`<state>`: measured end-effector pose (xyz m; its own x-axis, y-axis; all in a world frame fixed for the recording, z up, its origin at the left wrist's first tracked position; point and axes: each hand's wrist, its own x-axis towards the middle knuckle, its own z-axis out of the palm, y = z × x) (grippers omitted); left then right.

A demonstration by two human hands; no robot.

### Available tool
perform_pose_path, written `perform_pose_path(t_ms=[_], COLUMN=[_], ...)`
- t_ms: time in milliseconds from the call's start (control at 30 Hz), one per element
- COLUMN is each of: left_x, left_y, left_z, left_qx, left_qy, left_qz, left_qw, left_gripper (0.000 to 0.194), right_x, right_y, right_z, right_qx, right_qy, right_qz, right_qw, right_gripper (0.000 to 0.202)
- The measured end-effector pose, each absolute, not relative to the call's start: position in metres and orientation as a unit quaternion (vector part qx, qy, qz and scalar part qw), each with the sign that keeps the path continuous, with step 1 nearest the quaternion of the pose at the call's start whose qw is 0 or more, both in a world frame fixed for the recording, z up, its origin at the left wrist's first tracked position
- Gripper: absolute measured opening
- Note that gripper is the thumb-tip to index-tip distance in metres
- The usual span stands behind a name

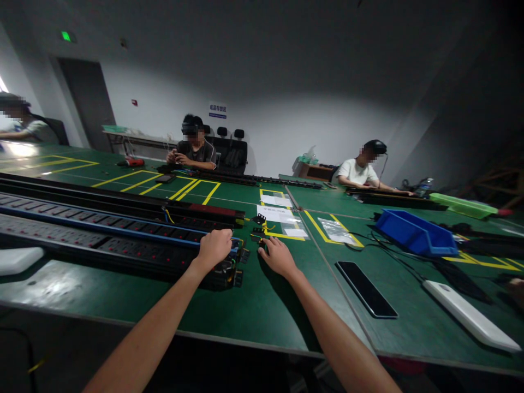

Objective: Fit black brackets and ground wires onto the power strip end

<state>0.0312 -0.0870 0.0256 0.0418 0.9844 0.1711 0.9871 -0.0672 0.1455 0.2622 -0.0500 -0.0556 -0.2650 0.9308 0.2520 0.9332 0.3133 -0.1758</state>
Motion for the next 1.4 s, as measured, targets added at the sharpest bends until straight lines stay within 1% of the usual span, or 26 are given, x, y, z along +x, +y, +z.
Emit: perform_pose_path(t_ms=[433,833,1400], left_x=[0.0308,0.0287,0.0293], left_y=[-0.0866,-0.0833,-0.0837], left_z=[0.0249,0.0194,0.0208], left_qx=[-0.728,-0.732,-0.733], left_qy=[-0.675,-0.668,-0.668], left_qz=[-0.121,-0.132,-0.129], left_qw=[0.002,0.019,0.014], left_gripper=[0.025,0.022,0.023], right_x=[0.2615,0.2619,0.2624], right_y=[-0.0522,-0.0502,-0.0492], right_z=[-0.0532,-0.0553,-0.0570], right_qx=[-0.587,-0.586,-0.586], right_qy=[-0.794,-0.795,-0.794], right_qz=[-0.008,-0.006,-0.008], right_qw=[0.157,0.158,0.163], right_gripper=[0.047,0.048,0.049])
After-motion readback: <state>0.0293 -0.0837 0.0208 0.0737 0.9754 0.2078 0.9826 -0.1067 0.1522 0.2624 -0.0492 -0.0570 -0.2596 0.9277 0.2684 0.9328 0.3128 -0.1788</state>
